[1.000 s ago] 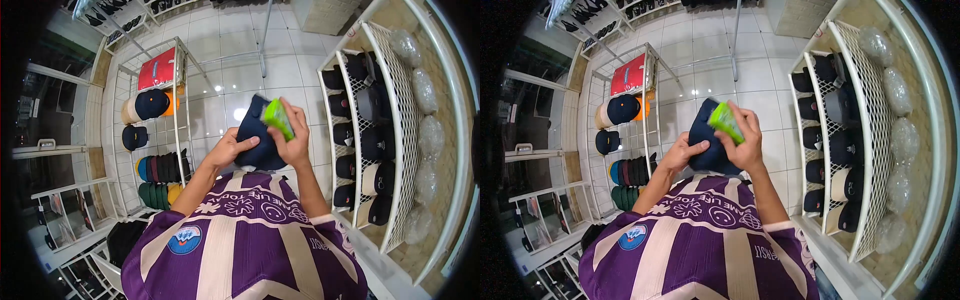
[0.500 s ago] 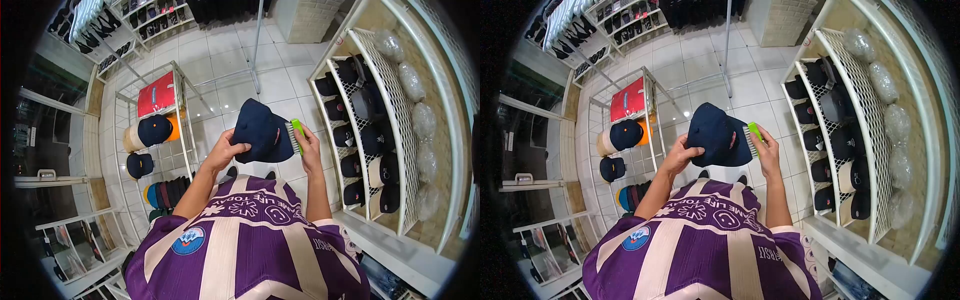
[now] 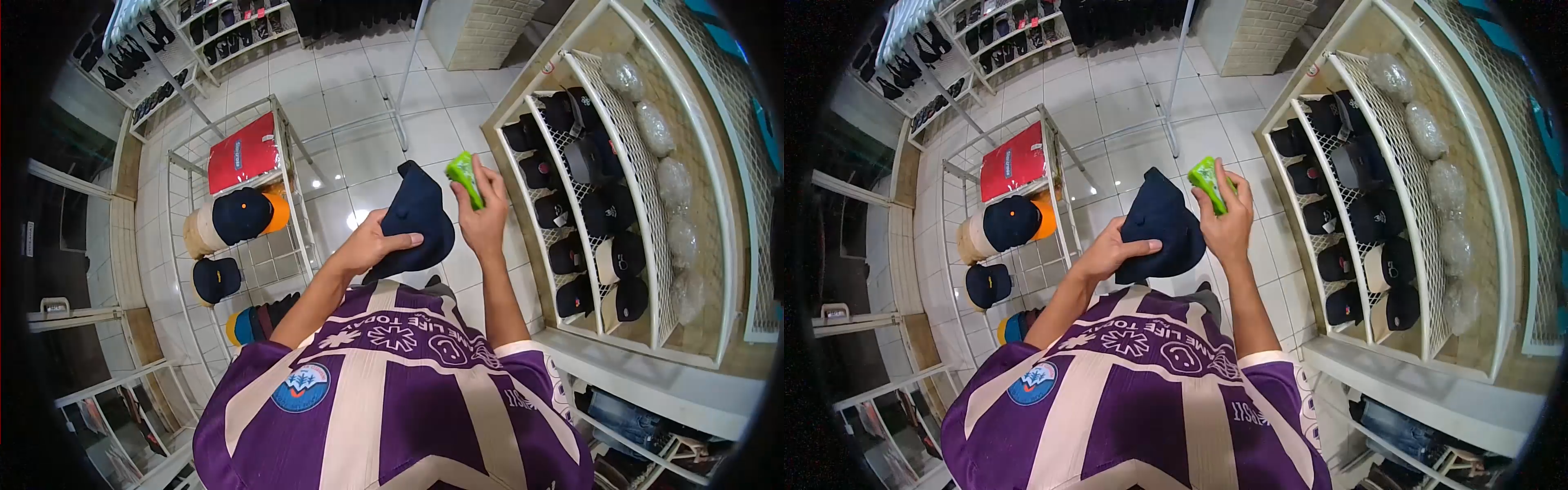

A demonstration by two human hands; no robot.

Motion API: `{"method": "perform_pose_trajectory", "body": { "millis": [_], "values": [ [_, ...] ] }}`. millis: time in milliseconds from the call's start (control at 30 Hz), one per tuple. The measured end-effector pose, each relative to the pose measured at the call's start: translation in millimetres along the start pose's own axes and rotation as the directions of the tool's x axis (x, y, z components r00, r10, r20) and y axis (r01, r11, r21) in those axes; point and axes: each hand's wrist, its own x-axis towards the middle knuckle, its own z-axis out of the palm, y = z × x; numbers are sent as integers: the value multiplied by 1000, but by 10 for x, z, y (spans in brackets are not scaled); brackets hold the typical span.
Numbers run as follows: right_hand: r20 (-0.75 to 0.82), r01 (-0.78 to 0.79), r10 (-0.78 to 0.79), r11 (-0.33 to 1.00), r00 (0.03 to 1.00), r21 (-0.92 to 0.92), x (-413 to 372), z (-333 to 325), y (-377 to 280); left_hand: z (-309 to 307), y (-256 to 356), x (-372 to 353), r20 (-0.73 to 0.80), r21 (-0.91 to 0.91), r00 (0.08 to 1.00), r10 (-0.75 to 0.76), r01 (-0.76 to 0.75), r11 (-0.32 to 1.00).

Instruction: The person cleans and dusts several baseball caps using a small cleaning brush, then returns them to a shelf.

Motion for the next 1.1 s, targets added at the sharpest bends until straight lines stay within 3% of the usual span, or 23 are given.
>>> {"method": "perform_pose_trajectory", "body": {
  "millis": [67, 100, 133, 167, 200, 267, 300, 333, 400, 467, 533, 567, 600, 667, 700, 733, 800, 833, 867, 933, 1000, 1067, 1100],
  "values": [
    [22, 15, -17, 998, 1000, 62, -48, -72, -337, 18, 49, -43, -157, -40, 985, 69, -76, 996],
    [147, 190, -197, 980, 969, 62, -129, -94, -513, -48, 63, -71, -146, 65, 989, 13, -3, 998],
    [261, 347, -356, 934, 897, 80, -248, -95, -626, -127, -53, -53, -10, 90, 990, 141, -139, 986],
    [205, 325, -318, 946, 926, 1, -305, 11, -562, -138, -91, -104, -4, 82, 999, 54, -54, 995],
    [169, 163, -170, 985, 971, 53, -291, 76, -457, -95, -2, -132, 5, 79, 1000, -20, 20, 997],
    [80, 48, -33, 980, 996, -191, -235, 159, -112, -109, -34, -180, -3, 44, 1000, 5, -5, 999],
    [14, -36, 37, 994, 999, -101, -235, 140, -211, -144, -48, -203, -22, 13, 1000, 15, -14, 1000],
    [5, -36, 37, 994, 999, -101, -239, 107, -371, -184, -44, -167, -16, 18, 1000, 16, -16, 1000],
    [109, 213, -219, 975, 970, 60, -366, 46, -713, -219, -103, -167, 33, 11, 999, 8, -8, 1000],
    [160, 316, -306, 948, 938, -41, -351, 112, -631, -234, -87, -189, 71, 20, 997, 8, -9, 1000],
    [50, 59, -47, 960, 998, -274, -272, 128, -126, -187, -44, -207, 97, -17, 994, -54, 55, 998],
    [-13, -76, 75, 994, 997, -80, -259, 72, -58, -119, -13, -224, 81, -50, 997, 2, 2, 999],
    [-25, -65, 63, 995, 998, -80, -213, 21, -217, -60, 24, -212, 27, -35, 998, 54, -53, 998],
    [1, 35, -35, 988, 999, 153, -307, -132, -686, -112, 28, -116, -7, -20, 998, -56, 56, 998],
    [85, 168, -180, 978, 980, 126, -375, -111, -709, -94, 28, -106, 70, -68, 997, -24, 29, 997],
    [131, 278, -269, 959, 954, -58, -377, -75, -688, -95, 23, -91, 80, -67, 996, -28, 33, 997],
    [59, -19, 19, 1000, 998, -7, -331, 5, -229, -117, 7, -83, 116, 50, 986, -119, 114, 992],
    [12, 9, -6, 959, 1000, -284, -276, -32, -158, -126, -9, -95, 135, 15, 989, -60, 58, 998],
    [-3, 5, -7, 960, 1000, -281, -311, -36, -140, -138, 14, -82, 142, 28, 988, -60, 57, 998],
    [-35, -5, 6, 1000, 999, 19, -337, -125, -363, -99, 11, -58, -12, -2, 996, -88, 88, 996],
    [94, 145, -149, 988, 984, 47, -424, -50, -561, -99, 25, -14, 17, -74, 993, -116, 116, 990],
    [76, -99, 94, 992, 993, 72, -368, 42, -254, -166, -28, 18, 145, 85, 974, -176, 165, 983],
    [52, -113, 115, 992, 992, -52, -347, 14, 4, -163, 8, -31, 183, 72, 975, -128, 117, 991]
  ]
}}
